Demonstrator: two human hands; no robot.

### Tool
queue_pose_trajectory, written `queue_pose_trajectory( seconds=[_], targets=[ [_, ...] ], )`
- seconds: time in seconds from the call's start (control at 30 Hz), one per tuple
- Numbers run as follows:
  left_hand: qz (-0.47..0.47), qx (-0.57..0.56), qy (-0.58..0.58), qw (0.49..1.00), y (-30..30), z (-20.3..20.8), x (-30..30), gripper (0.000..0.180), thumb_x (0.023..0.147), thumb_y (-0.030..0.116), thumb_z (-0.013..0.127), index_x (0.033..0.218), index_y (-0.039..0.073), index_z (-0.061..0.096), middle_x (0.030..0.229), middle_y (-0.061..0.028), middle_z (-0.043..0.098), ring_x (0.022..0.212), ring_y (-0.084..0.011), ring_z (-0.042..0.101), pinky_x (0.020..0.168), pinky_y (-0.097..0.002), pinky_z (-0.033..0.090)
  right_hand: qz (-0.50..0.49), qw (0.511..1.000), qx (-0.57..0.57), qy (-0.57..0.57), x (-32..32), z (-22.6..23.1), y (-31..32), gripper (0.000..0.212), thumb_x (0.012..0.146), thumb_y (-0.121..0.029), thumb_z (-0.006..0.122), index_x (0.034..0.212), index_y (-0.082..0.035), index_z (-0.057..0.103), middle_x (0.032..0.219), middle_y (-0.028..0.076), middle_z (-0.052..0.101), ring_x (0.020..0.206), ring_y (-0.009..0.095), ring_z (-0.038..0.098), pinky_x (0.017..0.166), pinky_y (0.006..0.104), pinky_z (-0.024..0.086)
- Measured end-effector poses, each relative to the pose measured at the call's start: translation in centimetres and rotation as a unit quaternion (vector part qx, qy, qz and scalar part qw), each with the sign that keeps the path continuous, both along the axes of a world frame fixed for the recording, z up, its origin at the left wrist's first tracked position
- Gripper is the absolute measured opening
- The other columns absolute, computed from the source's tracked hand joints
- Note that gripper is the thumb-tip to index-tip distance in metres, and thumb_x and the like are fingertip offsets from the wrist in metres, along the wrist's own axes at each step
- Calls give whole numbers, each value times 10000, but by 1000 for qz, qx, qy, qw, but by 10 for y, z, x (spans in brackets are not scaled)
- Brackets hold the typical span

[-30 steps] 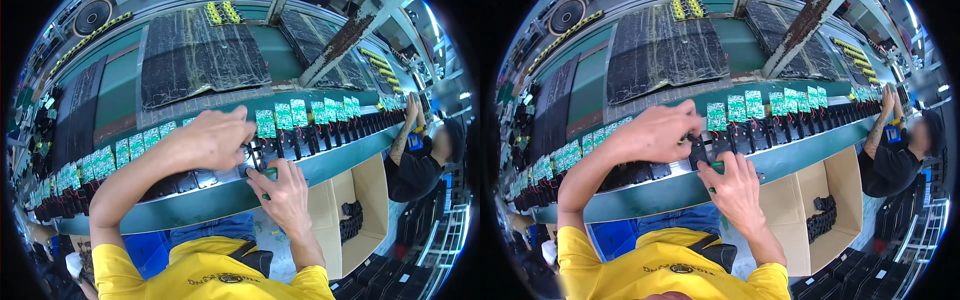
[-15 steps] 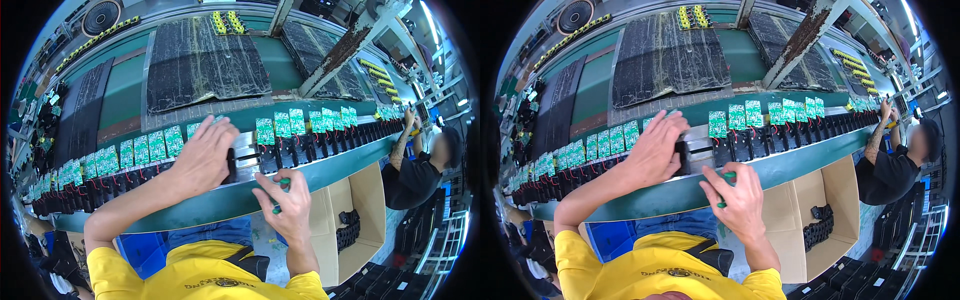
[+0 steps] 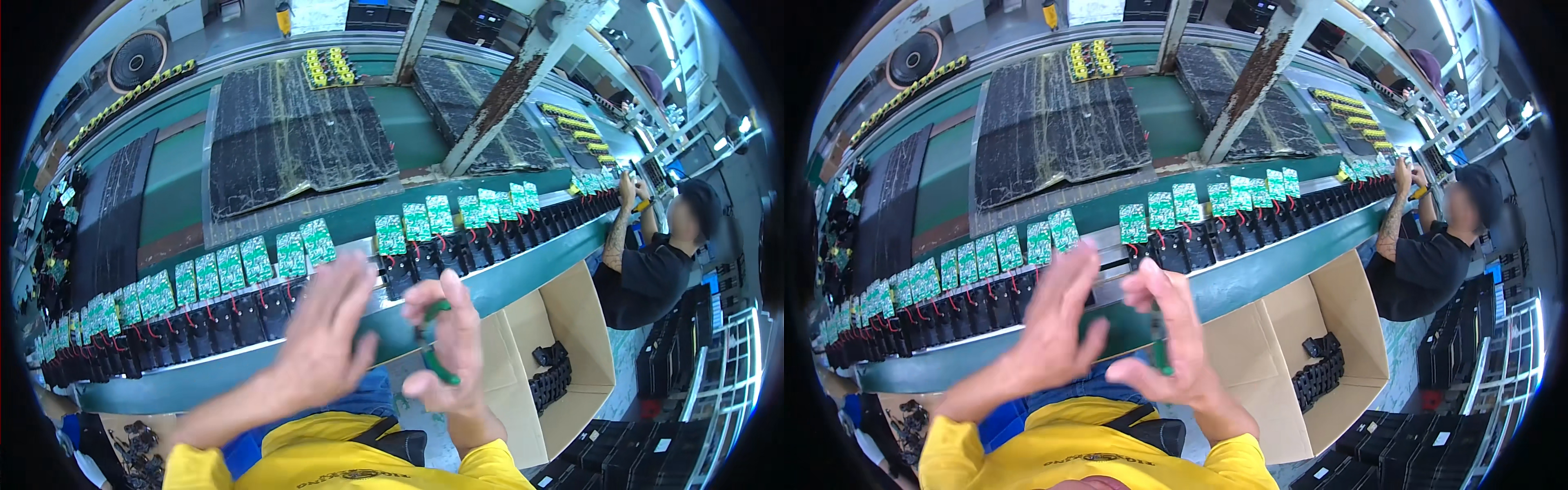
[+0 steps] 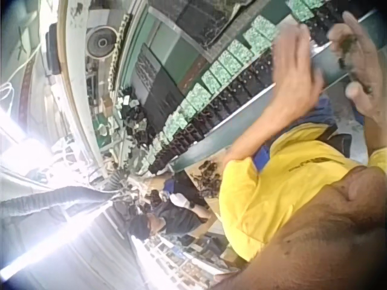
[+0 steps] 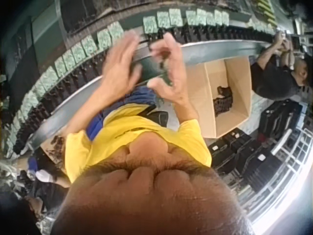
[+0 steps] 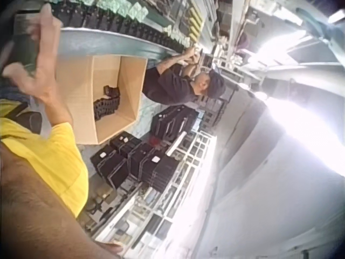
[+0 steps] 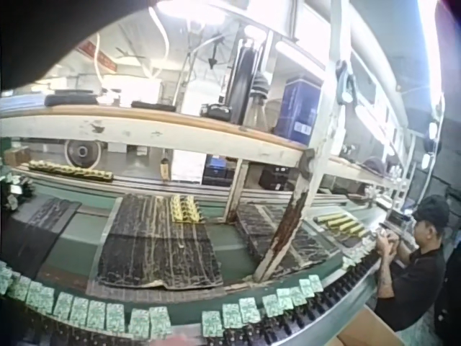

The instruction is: Trim components and separate circuit boards using wire cutters on an assembly line.

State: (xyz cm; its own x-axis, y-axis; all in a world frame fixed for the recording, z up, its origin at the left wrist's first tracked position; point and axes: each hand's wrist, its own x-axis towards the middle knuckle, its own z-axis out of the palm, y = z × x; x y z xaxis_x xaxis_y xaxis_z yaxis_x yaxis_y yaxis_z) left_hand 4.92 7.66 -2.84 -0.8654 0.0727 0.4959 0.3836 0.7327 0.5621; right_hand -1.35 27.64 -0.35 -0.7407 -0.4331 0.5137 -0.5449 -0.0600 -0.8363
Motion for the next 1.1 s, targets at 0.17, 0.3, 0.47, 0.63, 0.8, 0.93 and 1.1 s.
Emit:
queue_pose_trajectory(
  seconds=[0.17,0.3,0.47,0.63,0.8,0.93,1.1],
  targets=[
    [-61,434,-45,898,56,12,8,794,900,104,772,1631,-59,511,1660,-334,513,1500,-516,558,1243,-596,499,127,989,-47,56,-22,35,-44,1217,935,-839,774,1737,26,474,1708,230,512,1389,373,636,1172,534,525],
    [15,152,-302,941,56,4,-8,602,898,105,779,1449,-60,600,1606,-359,530,1523,-522,530,1291,-613,449,152,964,125,182,-125,24,-4,1278,830,-1028,641,1689,-83,591,1651,197,600,1411,387,640,1190,548,510],
    [10,-98,-31,995,77,-34,-32,425,913,116,768,1284,-40,631,1599,-342,543,1569,-519,486,1357,-619,361,51,821,409,395,-210,-6,-8,919,945,-807,730,1624,-190,683,1565,98,682,1317,337,705,1092,489,565],
    [30,-89,-44,995,88,-51,-40,387,941,146,748,1258,-50,643,1593,-312,556,1610,-508,447,1403,-619,274,105,817,412,390,-202,-24,-39,762,948,-731,791,1540,-253,747,1389,52,727,1123,322,728,984,454,578],
    [20,-155,-17,988,82,-64,-46,346,956,176,731,1215,-41,656,1584,-298,563,1631,-509,426,1407,-622,262,95,804,423,407,-209,-30,-43,812,924,-741,808,1544,-222,732,1255,45,718,1003,286,710,922,416,567],
    [10,-124,-39,991,79,-56,-47,347,954,191,731,1206,-37,663,1581,-299,565,1637,-511,419,1407,-620,261,110,808,387,431,-215,-39,-52,821,921,-742,810,1539,-207,726,1194,36,701,941,263,686,892,407,559],
    [5,-117,-39,992,85,-63,-46,350,939,183,739,1197,-40,663,1577,-303,565,1635,-516,421,1403,-637,259,101,799,422,416,-232,-44,-44,856,914,-770,799,1534,-186,719,1204,49,705,971,273,679,926,419,546]
  ],
)
